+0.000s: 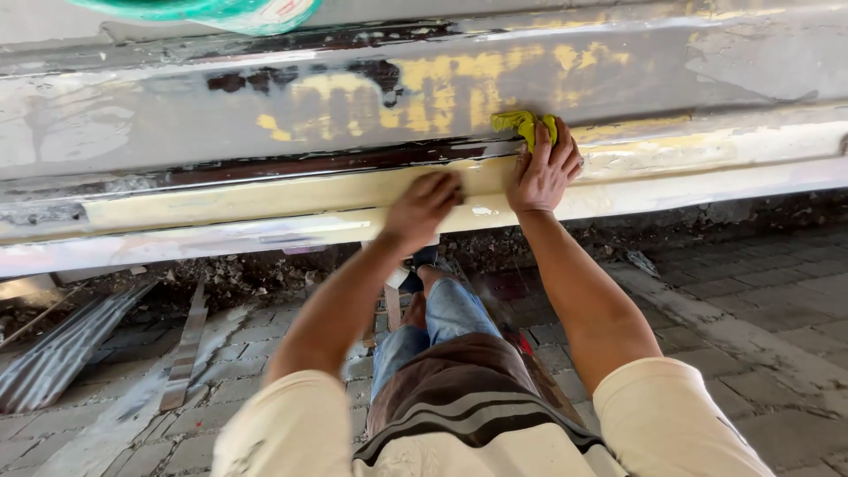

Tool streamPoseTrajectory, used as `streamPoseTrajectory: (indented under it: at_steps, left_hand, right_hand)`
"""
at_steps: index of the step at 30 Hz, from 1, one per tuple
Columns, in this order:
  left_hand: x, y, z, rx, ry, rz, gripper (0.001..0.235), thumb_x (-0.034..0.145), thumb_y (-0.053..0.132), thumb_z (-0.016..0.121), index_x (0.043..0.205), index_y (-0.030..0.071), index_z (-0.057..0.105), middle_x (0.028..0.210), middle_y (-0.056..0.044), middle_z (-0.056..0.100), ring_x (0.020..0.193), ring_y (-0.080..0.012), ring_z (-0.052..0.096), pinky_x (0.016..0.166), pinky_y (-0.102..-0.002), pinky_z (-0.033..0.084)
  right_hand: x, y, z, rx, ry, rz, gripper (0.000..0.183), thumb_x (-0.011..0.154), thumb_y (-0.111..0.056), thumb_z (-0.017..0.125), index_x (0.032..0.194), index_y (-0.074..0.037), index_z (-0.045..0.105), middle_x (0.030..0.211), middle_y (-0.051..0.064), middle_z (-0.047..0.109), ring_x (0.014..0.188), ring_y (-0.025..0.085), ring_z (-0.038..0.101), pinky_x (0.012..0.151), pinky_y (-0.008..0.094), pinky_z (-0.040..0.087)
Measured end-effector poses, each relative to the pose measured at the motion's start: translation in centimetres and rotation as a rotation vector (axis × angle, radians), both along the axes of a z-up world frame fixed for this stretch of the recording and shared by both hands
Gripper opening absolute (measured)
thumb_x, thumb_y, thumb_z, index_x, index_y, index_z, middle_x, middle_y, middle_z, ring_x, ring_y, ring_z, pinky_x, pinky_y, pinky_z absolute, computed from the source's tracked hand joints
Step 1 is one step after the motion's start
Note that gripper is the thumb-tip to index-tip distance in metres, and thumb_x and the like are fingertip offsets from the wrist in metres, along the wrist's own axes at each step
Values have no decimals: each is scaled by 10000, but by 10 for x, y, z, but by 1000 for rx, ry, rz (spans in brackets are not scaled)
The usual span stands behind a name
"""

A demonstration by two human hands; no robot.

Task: The person scrubs a horizontal metal beam with a yellow sponge and a dark abrasive pad, removing surface residue. They periodically dip the sponge into a green bucket of water to rinse it before resuming the scrubbing motion along the beam.

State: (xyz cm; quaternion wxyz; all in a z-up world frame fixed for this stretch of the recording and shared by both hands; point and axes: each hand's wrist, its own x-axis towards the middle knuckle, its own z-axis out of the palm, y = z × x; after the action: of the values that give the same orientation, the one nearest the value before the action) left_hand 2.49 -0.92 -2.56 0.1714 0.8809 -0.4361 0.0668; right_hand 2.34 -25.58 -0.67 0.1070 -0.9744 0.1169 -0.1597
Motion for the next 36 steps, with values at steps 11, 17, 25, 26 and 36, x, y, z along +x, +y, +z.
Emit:
streamPoseTrajectory:
  at_steps: [11, 17, 25, 26, 36]
  left_hand:
    - [4, 78, 19, 47, 58, 8, 374, 857, 85, 701, 1231, 89, 702, 1475, -109, 569, 1365, -282, 509, 1174, -413, 424]
    - [-19, -30, 19, -44, 97, 26, 357, 856, 41, 670, 1195, 144, 720, 1466, -47, 588, 1370, -249, 528, 1175, -383, 429]
    - [-9, 56, 19, 158, 19, -76, 502, 829, 70, 653, 1328, 126, 680, 1555, -77, 516, 1430, -252, 468, 1220, -409, 377]
    - [-11, 65, 22, 160, 12, -81, 502, 829, 70, 653, 1328, 126, 680, 1555, -77, 516, 1430, -252, 468, 1220, -409, 377]
    - [-14, -63, 24, 5, 200, -59, 371, 853, 121, 670, 1223, 122, 702, 1480, -88, 565, 1406, -279, 476, 1199, -414, 391]
  right_hand:
    - [-7, -4, -6, -10, 4, 9, 453, 1117, -286, 522, 1540, -142, 443, 1589, 151, 411, 1384, 393, 414, 1129, 563, 283]
    - [-4, -1, -2, 2, 40, -9, 456, 1111, -295, 510, 1537, -150, 439, 1585, 154, 406, 1378, 391, 404, 1120, 572, 276]
    - [-5, -5, -2, 19, 12, 13, 462, 1105, -281, 521, 1542, -155, 433, 1598, 156, 398, 1400, 393, 397, 1124, 576, 277]
    - [-4, -1, -3, 20, 5, 8, 462, 1105, -281, 521, 1542, -155, 433, 1598, 156, 398, 1400, 393, 397, 1124, 576, 277]
    - [-5, -3, -2, 32, 21, 2, 466, 1072, -294, 566, 1508, -160, 472, 1573, 143, 424, 1380, 399, 403, 1119, 581, 269]
